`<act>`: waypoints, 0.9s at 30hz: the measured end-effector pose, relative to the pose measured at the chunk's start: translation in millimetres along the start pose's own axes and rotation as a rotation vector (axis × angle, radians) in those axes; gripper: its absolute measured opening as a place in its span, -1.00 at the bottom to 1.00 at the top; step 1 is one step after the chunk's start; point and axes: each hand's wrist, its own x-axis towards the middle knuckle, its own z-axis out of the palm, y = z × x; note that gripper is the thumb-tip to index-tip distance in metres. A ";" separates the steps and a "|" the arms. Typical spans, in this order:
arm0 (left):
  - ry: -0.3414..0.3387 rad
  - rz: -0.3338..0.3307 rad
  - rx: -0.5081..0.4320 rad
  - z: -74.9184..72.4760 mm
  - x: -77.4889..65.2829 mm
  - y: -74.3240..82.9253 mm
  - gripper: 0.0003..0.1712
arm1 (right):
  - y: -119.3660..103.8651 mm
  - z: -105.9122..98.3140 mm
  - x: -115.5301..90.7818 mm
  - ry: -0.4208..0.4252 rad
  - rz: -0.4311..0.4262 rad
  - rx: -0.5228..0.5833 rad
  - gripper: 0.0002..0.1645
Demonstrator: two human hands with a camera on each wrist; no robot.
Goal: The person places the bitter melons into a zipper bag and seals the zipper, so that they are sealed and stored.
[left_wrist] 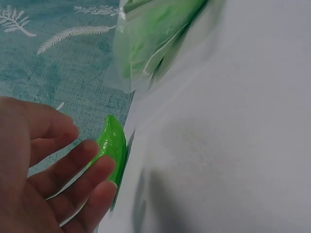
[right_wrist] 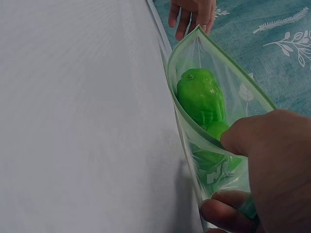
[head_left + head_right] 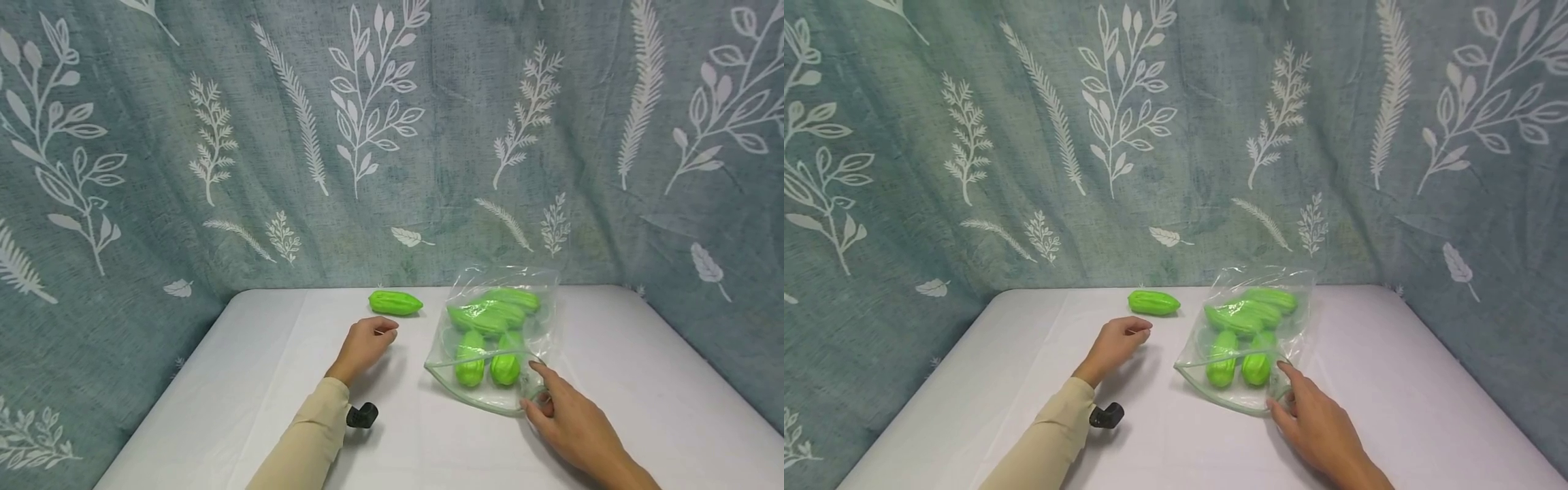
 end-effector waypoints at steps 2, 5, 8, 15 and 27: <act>0.009 -0.005 0.004 -1.6 3.6 0.0 -0.71 | 0.3 0.1 0.0 -0.002 0.001 -0.002 -0.16; 0.021 -0.018 0.006 -4.0 9.0 0.2 -0.72 | 1.0 0.6 0.2 0.007 -0.002 0.000 -0.16; 0.032 -0.032 -0.002 -5.7 13.9 -0.9 -0.72 | 1.1 1.1 0.0 0.007 0.000 0.003 -0.17; 0.053 -0.047 -0.028 -8.3 21.7 -6.1 -0.70 | 0.0 2.2 -1.1 0.003 0.010 0.012 -0.17; 0.048 -0.057 0.015 -8.0 31.1 -10.3 -0.71 | -1.3 1.0 -1.0 0.006 0.018 0.009 -0.17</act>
